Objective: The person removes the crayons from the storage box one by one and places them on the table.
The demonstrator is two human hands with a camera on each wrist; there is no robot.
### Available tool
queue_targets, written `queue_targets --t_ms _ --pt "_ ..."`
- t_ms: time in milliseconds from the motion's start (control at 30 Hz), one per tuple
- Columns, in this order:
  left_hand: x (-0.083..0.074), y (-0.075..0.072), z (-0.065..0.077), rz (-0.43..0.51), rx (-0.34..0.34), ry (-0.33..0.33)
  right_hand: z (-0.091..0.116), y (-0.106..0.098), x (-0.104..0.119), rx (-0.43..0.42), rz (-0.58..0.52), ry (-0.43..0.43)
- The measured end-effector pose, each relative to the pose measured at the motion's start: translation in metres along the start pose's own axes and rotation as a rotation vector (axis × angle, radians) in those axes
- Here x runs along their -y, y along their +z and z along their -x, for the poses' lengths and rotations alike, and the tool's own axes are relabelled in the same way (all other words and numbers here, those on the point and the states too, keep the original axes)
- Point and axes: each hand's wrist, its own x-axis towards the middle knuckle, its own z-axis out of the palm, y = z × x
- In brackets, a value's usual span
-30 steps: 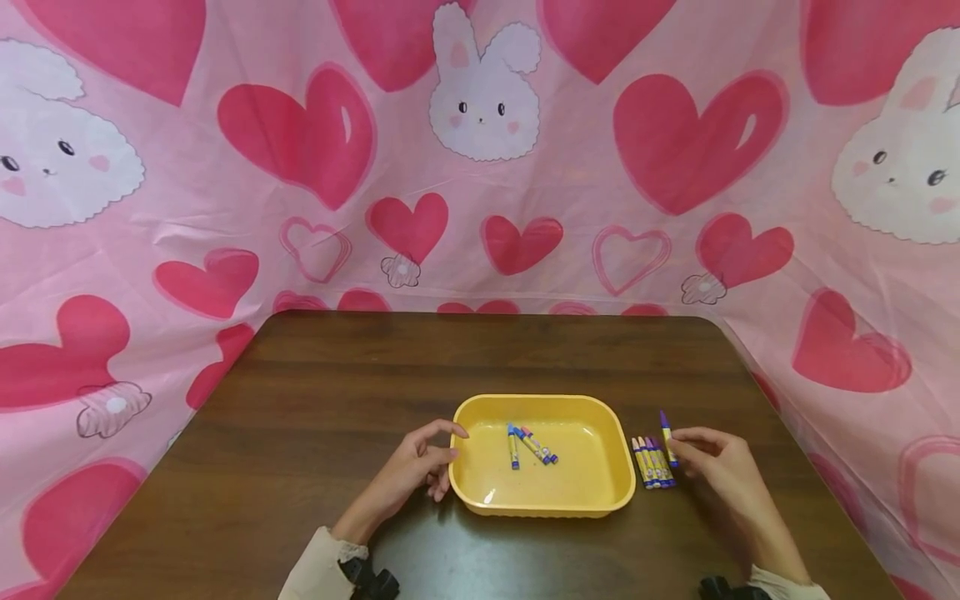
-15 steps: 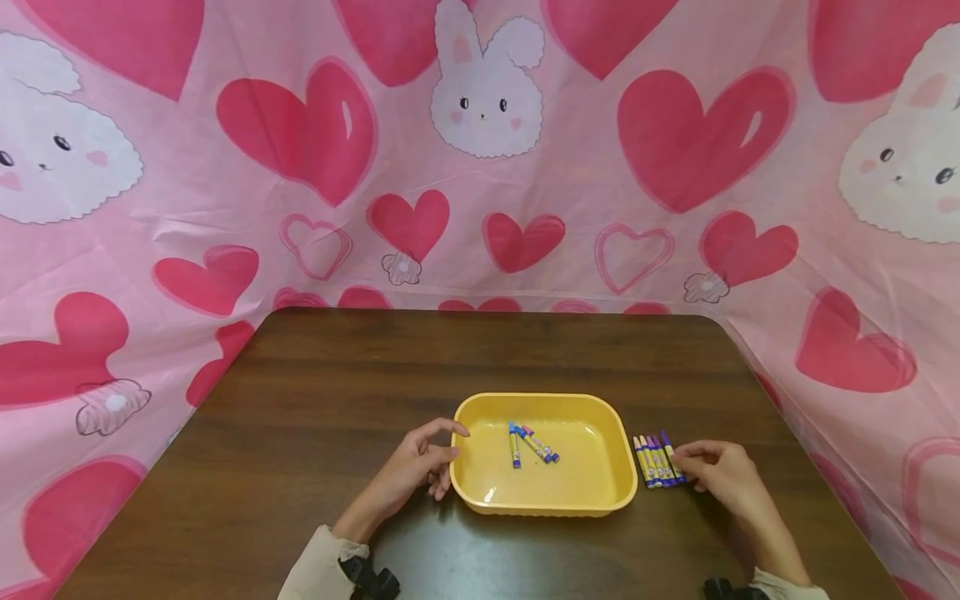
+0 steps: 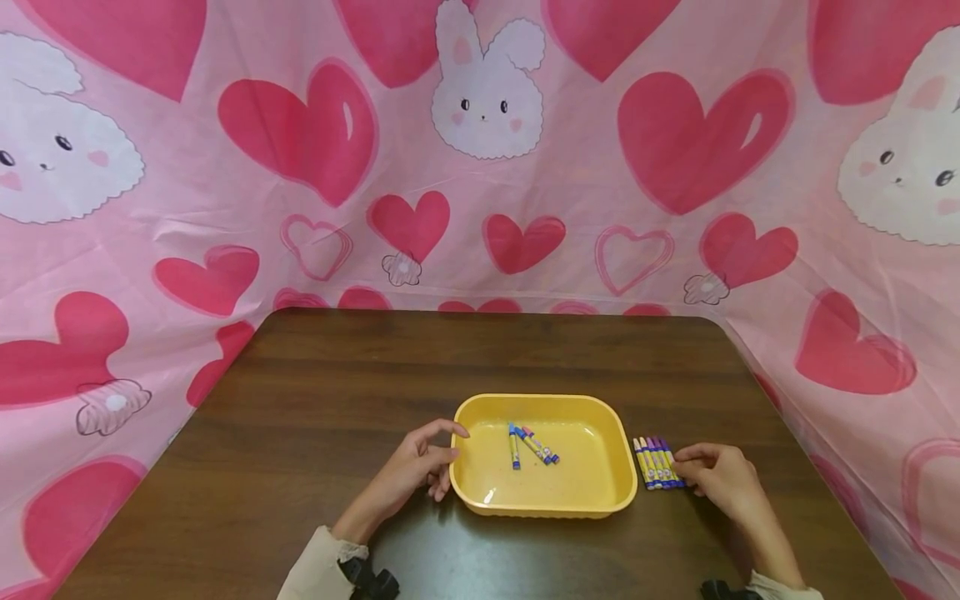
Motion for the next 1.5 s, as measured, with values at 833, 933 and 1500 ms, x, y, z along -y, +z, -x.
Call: queue_targets --t_ms 833,933,1500 --pt "-0.001 0.000 0.000 -0.006 -0.011 0.005 0.018 0.011 0.064 -0.283 0.112 -0.273" --pt "-0.001 -0.001 0.000 -0.006 -0.014 0.006 0.021 0.013 0.084 -0.255 0.100 -0.327" --pt "-0.001 0.003 0.001 0.007 0.001 0.005 -0.001 0.060 0.151 -0.032 0.129 -0.534"
